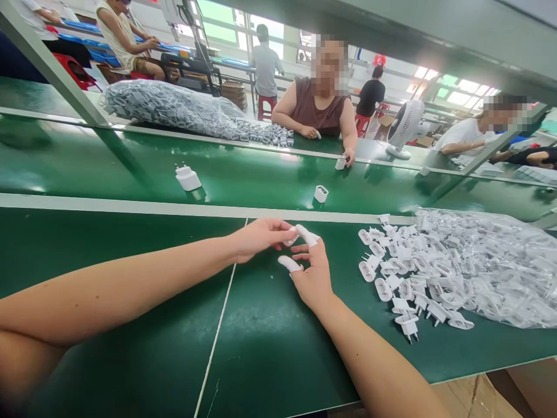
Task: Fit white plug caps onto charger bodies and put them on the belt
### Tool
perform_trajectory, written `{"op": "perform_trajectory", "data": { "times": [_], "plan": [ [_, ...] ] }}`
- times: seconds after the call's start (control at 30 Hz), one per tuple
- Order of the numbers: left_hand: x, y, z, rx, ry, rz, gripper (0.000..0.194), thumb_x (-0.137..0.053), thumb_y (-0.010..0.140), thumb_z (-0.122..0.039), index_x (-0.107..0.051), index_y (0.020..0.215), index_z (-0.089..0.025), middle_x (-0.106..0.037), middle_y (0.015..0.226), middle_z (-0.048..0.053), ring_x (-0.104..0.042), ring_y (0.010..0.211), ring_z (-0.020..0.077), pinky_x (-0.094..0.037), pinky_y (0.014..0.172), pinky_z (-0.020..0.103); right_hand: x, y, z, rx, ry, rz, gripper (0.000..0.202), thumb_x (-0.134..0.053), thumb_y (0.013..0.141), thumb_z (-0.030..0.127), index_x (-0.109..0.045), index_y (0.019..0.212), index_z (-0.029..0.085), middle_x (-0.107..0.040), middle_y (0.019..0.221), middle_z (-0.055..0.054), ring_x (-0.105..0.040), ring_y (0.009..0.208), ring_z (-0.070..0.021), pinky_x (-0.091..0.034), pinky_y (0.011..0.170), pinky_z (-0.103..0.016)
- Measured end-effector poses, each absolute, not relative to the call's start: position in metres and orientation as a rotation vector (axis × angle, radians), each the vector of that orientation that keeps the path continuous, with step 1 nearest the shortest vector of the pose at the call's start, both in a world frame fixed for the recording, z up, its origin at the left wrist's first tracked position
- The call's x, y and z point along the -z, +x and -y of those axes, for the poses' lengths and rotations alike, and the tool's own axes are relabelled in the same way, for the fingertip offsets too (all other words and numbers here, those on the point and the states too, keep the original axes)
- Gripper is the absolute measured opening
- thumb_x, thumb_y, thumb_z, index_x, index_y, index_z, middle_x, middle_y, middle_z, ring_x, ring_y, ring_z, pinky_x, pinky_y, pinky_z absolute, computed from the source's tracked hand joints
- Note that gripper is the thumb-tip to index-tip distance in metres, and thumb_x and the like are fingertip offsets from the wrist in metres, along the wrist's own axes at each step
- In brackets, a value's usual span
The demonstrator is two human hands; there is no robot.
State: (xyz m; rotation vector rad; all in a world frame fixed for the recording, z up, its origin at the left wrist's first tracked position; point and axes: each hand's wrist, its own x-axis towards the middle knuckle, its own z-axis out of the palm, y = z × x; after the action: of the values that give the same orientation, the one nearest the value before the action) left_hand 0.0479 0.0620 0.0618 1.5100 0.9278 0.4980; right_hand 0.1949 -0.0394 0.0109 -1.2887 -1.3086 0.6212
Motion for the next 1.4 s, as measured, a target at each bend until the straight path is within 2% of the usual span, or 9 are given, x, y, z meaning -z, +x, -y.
{"op": "perform_trajectory", "data": {
  "times": [0.1,0.23,0.37,0.53,0.7,0.8,0.93,1.1,1.4],
  "plan": [
    [-0.064,0.060,-0.055,-0.449,1.409,-0.815,0.038,-0.076,0.079,-0.050,-0.077,0.093,-0.015,-0.075,0.098,0.012,-0.069,0.091,0.0247,-0.058,0.080,0.036,-0.017,0.202,0.036,-0.575,-1.307,1.158,0.035,-0.073,0.081,0.031,-0.065,0.114,0.024,-0.064,0.105,-0.005,-0.065,0.077,-0.0138,-0.055,0.060,-0.027],
    [-0.053,0.074,-0.084,-0.590,1.481,-1.000,0.037,-0.071,0.082,-0.044,-0.073,0.107,-0.016,-0.072,0.113,0.013,-0.069,0.104,0.0279,-0.057,0.089,0.040,-0.021,0.213,0.029,-0.694,-1.300,0.929,0.032,-0.072,0.074,0.031,-0.061,0.103,0.021,-0.070,0.086,-0.004,-0.067,0.077,-0.0190,-0.044,0.047,-0.024],
    [-0.039,0.102,-0.126,-0.782,1.658,-1.273,0.054,-0.079,0.078,-0.030,-0.060,0.126,-0.015,-0.059,0.135,0.017,-0.059,0.123,0.0321,-0.047,0.107,0.044,-0.020,0.221,0.020,-0.666,-1.243,0.816,0.047,-0.070,0.065,0.024,-0.060,0.110,0.021,-0.074,0.098,-0.007,-0.070,0.093,-0.0218,-0.057,0.068,-0.031],
    [-0.026,0.144,-0.162,-0.881,1.825,-1.407,0.081,-0.090,0.072,-0.035,-0.048,0.139,-0.014,-0.045,0.150,0.019,-0.034,0.146,0.0352,-0.026,0.123,0.043,-0.020,0.225,0.018,-0.761,-1.163,0.711,0.049,-0.076,0.060,0.023,-0.064,0.107,0.020,-0.074,0.100,-0.006,-0.071,0.098,-0.0213,-0.058,0.092,-0.039],
    [-0.020,0.159,-0.183,-0.845,1.826,-1.503,0.053,-0.080,0.083,-0.035,-0.057,0.126,-0.013,-0.062,0.131,0.019,-0.047,0.133,0.0401,-0.037,0.112,0.051,-0.023,0.223,0.021,-0.957,-1.098,0.661,0.046,-0.082,0.058,0.024,-0.071,0.103,0.021,-0.076,0.098,-0.005,-0.071,0.097,-0.0216,-0.059,0.091,-0.040],
    [-0.021,0.149,-0.177,-0.828,1.864,-1.437,0.037,-0.067,0.089,-0.026,-0.061,0.123,-0.015,-0.067,0.124,0.014,-0.059,0.118,0.0328,-0.045,0.104,0.043,-0.027,0.223,0.022,-1.058,-1.039,0.617,0.044,-0.082,0.056,0.023,-0.073,0.099,0.022,-0.077,0.099,-0.005,-0.071,0.095,-0.0209,-0.060,0.085,-0.037],
    [-0.026,0.111,-0.140,-0.779,1.950,-1.248,0.042,-0.059,0.089,-0.024,-0.064,0.130,-0.019,-0.069,0.124,0.006,-0.064,0.107,0.0247,-0.049,0.098,0.031,-0.034,0.226,0.024,-1.133,-1.030,0.527,0.041,-0.079,0.056,0.023,-0.074,0.096,0.022,-0.077,0.098,-0.003,-0.071,0.085,-0.0168,-0.055,0.068,-0.026],
    [-0.025,0.046,-0.074,-0.593,1.995,-1.018,0.053,-0.061,0.088,-0.045,-0.062,0.137,-0.023,-0.070,0.120,0.004,-0.066,0.099,0.0243,-0.052,0.097,0.035,-0.041,0.226,0.031,-1.177,-1.106,0.660,0.042,-0.077,0.063,0.027,-0.072,0.105,0.024,-0.073,0.090,0.001,-0.059,0.061,-0.0081,-0.045,0.054,-0.021],
    [-0.015,0.001,-0.017,-0.475,2.007,-0.722,0.064,-0.066,0.087,-0.058,-0.057,0.142,-0.028,-0.063,0.127,0.007,-0.062,0.108,0.0277,-0.053,0.098,0.040,-0.051,0.211,0.049,-1.043,-1.133,1.189,0.026,-0.083,0.077,0.036,-0.070,0.096,0.025,-0.075,0.100,-0.003,-0.072,0.091,-0.0204,-0.061,0.087,-0.043]
  ]
}}
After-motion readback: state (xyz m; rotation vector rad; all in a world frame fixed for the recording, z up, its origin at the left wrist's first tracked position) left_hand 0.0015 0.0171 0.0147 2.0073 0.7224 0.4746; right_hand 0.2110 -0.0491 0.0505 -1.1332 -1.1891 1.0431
